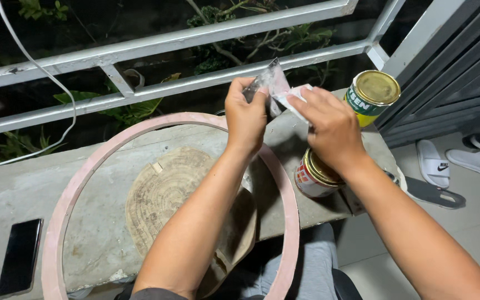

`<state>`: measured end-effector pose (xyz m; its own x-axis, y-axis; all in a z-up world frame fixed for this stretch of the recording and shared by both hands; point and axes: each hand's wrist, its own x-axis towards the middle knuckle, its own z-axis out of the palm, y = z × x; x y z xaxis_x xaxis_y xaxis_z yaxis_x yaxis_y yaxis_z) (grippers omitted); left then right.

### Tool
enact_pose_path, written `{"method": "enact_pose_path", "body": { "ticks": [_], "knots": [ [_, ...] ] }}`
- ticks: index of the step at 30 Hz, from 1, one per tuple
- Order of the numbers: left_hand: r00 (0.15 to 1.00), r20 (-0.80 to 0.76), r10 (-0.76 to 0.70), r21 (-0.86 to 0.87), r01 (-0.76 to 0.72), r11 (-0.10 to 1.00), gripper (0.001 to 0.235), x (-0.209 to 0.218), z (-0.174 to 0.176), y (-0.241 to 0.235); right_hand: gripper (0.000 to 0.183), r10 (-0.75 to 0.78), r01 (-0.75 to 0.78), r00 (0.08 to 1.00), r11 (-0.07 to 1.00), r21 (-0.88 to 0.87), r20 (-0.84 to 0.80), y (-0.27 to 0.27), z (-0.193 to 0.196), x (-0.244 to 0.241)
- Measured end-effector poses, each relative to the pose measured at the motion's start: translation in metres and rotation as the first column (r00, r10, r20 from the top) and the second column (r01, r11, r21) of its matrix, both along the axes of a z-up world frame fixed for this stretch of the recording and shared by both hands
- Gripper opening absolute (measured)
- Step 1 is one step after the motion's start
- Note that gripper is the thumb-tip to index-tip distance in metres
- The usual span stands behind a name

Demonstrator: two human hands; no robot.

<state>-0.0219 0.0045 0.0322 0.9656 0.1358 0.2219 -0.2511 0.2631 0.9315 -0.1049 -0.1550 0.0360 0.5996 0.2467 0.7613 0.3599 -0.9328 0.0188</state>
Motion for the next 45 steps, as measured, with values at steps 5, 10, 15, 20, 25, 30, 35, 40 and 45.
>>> {"method": "enact_pose_path", "body": {
  "ticks": [5, 10, 15, 20, 25, 30, 35, 40, 45],
  "knots": [
    [0.996, -0.057, 0.072, -0.014, -0.073, 0.997, 0.02, 0.027, -0.023, 0.003, 0.058, -0.102, 0.101, 0.995, 0.993, 0.058, 0.021, -0.033, 0.002, 0.025],
    [0.989, -0.08, 0.121, -0.049, -0.125, 0.991, 0.02, 0.023, -0.017, 0.001, 0.056, -0.058, 0.058, 0.998, 0.998, 0.005, -0.031, 0.024, 0.005, -0.002],
    [0.99, -0.067, 0.122, -0.13, -0.13, 0.983, 0.016, 0.019, -0.015, -0.01, 0.058, -0.067, 0.068, 0.997, 0.996, -0.061, 0.029, 0.021, -0.008, 0.016],
    [0.989, -0.068, 0.135, -0.12, -0.142, 0.983, 0.015, 0.022, -0.019, -0.005, 0.057, -0.047, 0.049, 0.998, 0.997, -0.059, 0.032, 0.025, -0.009, 0.019],
    [0.986, -0.074, 0.149, -0.115, -0.157, 0.981, 0.014, 0.017, -0.014, -0.003, 0.056, -0.033, 0.034, 0.999, 0.998, -0.051, 0.03, 0.024, -0.006, 0.021],
    [0.986, -0.078, 0.151, -0.139, -0.16, 0.977, 0.014, 0.011, -0.008, 0.001, 0.061, -0.036, 0.039, 0.998, 0.997, -0.067, 0.049, 0.025, -0.006, 0.021],
    [0.985, -0.112, 0.131, -0.157, -0.148, 0.976, 0.014, 0.004, -0.016, -0.001, 0.063, -0.04, 0.044, 0.997, 0.997, -0.065, 0.062, 0.017, 0.004, 0.024],
    [0.989, -0.094, 0.116, -0.135, -0.128, 0.983, 0.014, -0.007, -0.007, -0.002, 0.06, -0.079, 0.093, 0.993, 0.983, -0.16, 0.088, 0.028, 0.007, 0.006],
    [0.998, -0.039, 0.05, -0.154, -0.055, 0.986, 0.01, -0.014, 0.001, 0.0, 0.058, -0.09, 0.098, 0.993, 0.988, -0.122, 0.072, 0.031, 0.017, -0.001]
  ]
}}
